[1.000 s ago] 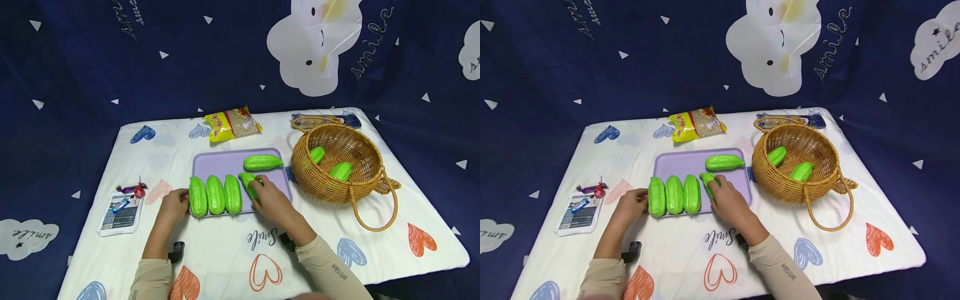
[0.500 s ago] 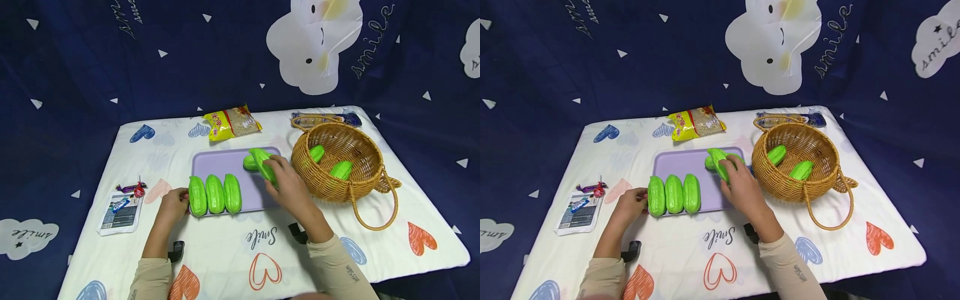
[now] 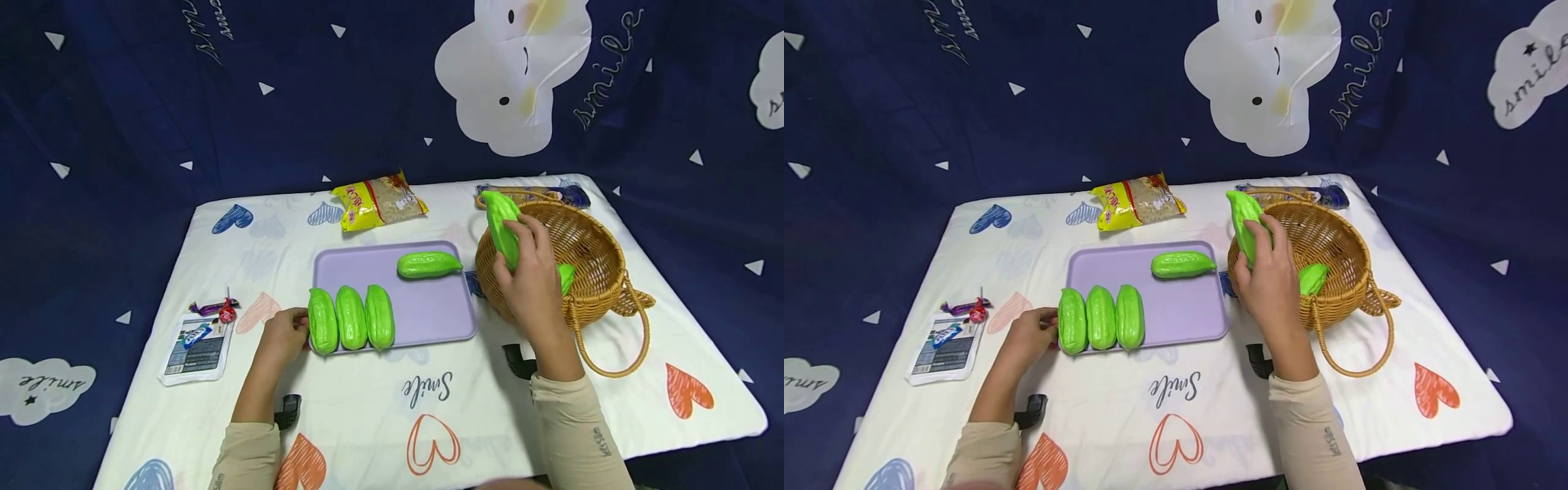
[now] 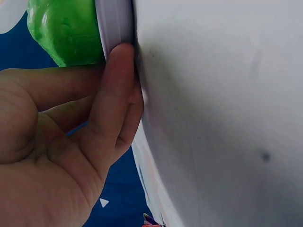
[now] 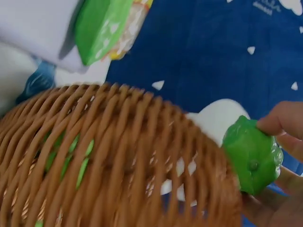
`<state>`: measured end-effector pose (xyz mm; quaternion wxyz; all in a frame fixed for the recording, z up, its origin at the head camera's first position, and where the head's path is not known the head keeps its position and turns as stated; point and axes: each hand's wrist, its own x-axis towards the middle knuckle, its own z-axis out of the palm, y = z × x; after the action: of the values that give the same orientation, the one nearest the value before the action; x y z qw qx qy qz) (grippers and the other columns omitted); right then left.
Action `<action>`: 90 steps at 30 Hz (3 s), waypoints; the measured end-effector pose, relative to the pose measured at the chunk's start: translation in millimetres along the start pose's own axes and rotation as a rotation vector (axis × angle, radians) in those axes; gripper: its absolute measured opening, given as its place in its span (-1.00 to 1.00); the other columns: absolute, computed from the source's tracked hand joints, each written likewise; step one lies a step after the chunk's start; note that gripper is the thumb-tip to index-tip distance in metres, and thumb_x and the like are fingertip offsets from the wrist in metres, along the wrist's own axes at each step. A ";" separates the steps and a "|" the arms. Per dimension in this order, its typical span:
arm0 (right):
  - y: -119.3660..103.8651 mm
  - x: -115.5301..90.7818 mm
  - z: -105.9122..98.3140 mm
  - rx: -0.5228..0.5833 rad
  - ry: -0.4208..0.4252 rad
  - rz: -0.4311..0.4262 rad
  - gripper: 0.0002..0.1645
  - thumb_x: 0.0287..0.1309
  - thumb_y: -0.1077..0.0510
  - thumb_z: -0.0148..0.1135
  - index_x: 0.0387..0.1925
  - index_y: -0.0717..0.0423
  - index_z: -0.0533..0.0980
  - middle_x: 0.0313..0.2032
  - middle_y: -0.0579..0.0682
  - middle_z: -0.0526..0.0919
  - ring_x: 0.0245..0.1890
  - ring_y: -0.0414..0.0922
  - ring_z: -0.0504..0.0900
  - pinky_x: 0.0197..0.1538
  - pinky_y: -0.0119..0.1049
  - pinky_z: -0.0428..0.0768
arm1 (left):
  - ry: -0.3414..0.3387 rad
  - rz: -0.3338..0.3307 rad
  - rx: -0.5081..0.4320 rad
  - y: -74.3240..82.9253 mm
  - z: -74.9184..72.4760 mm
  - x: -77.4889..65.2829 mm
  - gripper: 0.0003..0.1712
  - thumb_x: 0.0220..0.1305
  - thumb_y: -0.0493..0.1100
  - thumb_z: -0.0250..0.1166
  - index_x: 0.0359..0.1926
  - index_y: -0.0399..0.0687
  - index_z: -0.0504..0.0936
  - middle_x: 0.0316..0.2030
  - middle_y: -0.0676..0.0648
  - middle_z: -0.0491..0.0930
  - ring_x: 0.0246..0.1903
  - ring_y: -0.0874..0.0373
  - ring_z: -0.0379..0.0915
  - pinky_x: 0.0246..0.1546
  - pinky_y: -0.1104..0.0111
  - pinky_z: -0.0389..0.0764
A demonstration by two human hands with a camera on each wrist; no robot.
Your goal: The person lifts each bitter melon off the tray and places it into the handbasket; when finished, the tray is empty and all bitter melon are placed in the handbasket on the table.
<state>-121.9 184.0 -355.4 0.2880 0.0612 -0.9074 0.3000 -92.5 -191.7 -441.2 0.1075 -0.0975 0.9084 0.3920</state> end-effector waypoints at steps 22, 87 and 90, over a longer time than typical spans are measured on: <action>22.0 -0.2 -1.4 -0.076 -0.050 0.141 -0.44 0.14 0.29 0.20 0.23 0.12 0.42 0.30 0.18 0.29 0.23 0.20 0.34 -0.07 0.26 0.43 | 0.016 0.004 0.008 -0.5 -0.6 -1.7 -0.62 0.32 -0.40 0.04 0.12 -0.44 0.52 -0.25 -0.28 0.61 -0.51 0.16 0.56 -0.50 0.37 0.63; -70.7 -75.6 105.8 0.084 -0.771 -0.197 -0.31 0.18 0.08 0.27 0.29 0.18 0.29 0.25 0.17 0.38 0.11 0.07 0.54 0.13 -0.07 0.57 | 0.018 -0.001 0.025 -0.2 2.2 0.0 -0.61 0.32 -0.40 0.03 0.12 -0.39 0.53 -0.26 -0.25 0.60 -0.54 0.16 0.55 -0.50 0.37 0.61; -68.8 -76.1 106.5 0.098 -0.756 -0.190 -0.31 0.14 0.12 0.26 0.29 0.18 0.29 0.24 0.16 0.39 0.08 0.04 0.55 0.10 -0.08 0.58 | 0.012 -0.010 0.019 0.2 2.1 -0.4 -0.61 0.33 -0.40 0.03 0.13 -0.40 0.52 -0.25 -0.26 0.60 -0.51 0.15 0.56 -0.50 0.37 0.62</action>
<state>-91.2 61.6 -432.5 -0.0433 0.2646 -0.9245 0.2711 -91.9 -190.0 -442.4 0.1048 -0.1033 0.9122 0.3824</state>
